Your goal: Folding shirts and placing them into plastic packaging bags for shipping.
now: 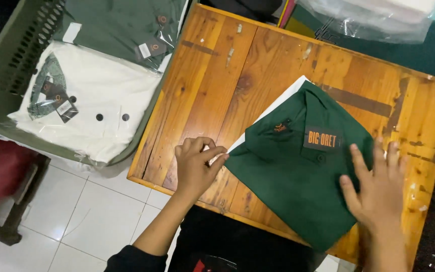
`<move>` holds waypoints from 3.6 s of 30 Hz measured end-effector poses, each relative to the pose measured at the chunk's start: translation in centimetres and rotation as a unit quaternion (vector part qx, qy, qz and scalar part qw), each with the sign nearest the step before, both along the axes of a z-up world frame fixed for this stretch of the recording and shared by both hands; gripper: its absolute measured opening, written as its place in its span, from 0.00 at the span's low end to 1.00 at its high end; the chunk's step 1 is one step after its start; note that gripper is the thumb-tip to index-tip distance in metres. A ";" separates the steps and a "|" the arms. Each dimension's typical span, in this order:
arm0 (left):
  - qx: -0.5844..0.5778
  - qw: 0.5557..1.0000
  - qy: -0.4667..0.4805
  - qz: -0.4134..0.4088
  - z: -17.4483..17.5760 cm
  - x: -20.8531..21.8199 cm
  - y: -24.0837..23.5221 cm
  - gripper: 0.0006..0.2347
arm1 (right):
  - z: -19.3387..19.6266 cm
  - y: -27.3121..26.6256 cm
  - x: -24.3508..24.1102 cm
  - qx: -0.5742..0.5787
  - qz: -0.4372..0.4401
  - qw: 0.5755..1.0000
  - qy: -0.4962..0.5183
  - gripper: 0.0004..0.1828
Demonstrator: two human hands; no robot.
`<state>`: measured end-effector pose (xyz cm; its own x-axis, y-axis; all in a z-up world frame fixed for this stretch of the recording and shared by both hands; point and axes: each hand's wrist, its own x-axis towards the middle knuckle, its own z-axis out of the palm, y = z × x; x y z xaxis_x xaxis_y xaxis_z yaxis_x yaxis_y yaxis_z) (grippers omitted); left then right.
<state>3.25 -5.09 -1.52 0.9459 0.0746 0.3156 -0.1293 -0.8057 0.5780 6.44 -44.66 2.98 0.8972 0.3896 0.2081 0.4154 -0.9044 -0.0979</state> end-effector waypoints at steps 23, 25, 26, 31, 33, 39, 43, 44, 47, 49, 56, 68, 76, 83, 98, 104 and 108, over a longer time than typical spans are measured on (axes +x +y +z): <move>-0.080 0.989 0.009 -0.123 0.9 2.1 0.9 0.02 | -3.6 18.6 -1.9 0.182 0.159 0.970 -0.007 0.16; -0.085 0.989 0.010 -0.120 0.7 2.1 1.1 0.02 | -1.9 19.0 -1.4 0.292 0.139 0.946 -0.031 0.11; -0.087 0.989 0.009 -0.123 0.6 2.1 1.2 0.02 | -1.6 19.2 -1.2 0.281 0.077 0.948 -0.127 0.11; -0.096 0.987 -0.005 -0.132 0.6 2.1 1.2 0.03 | -3.0 20.9 -0.9 0.122 0.075 0.953 -0.267 0.13; -0.099 0.988 0.002 -0.122 0.0 2.1 1.3 0.02 | -3.3 21.8 -1.2 0.071 0.173 0.973 -0.138 0.15; -0.107 0.986 0.007 -0.128 1.8 1.7 1.1 0.03 | 2.0 18.4 -2.0 0.258 0.154 0.940 0.163 0.25; -0.124 0.981 0.011 -0.147 2.0 1.8 1.4 0.05 | 4.7 13.2 4.8 0.158 -0.044 0.971 0.175 0.16; -0.131 0.981 0.000 -0.146 2.5 1.8 1.3 0.09 | 3.3 11.3 7.5 0.178 -0.002 0.984 0.032 0.12; -0.127 0.980 -0.012 -0.150 2.4 1.5 1.2 0.12 | -1.8 7.9 14.8 0.177 0.019 0.982 -0.067 0.08; -0.115 0.981 -0.017 -0.154 2.1 1.6 1.2 0.10 | -3.1 7.6 17.6 0.161 -0.004 0.987 -0.026 0.09; -0.095 0.983 0.018 -0.154 1.2 1.6 1.4 0.04 | -5.6 6.2 19.2 0.230 -0.018 0.972 0.042 0.10; -0.042 0.992 0.068 -0.098 1.2 1.8 0.0 0.07 | -7.9 7.2 20.5 0.336 -0.057 0.940 0.008 0.04; -0.086 0.994 0.070 -0.013 2.6 2.0 -0.9 0.12 | -1.6 6.7 17.4 0.256 -0.067 0.964 -0.027 0.08; 0.060 0.960 -0.142 -0.235 5.7 5.6 -5.2 0.24 | 5.3 6.1 3.5 0.073 -0.043 0.992 -0.089 0.29; 0.126 0.949 -0.034 -0.286 6.6 7.7 -7.1 0.26 | -2.6 -1.0 -0.7 -0.017 -0.138 0.981 0.138 0.39; -0.221 0.872 -0.047 -0.433 -0.2 20.1 -9.2 0.08 | -1.0 0.2 12.0 0.017 -0.082 0.996 0.008 0.22; -0.163 0.897 -0.047 -0.409 -0.5 21.8 -9.5 0.14 | -0.4 1.8 21.8 0.089 -0.047 0.994 0.035 0.19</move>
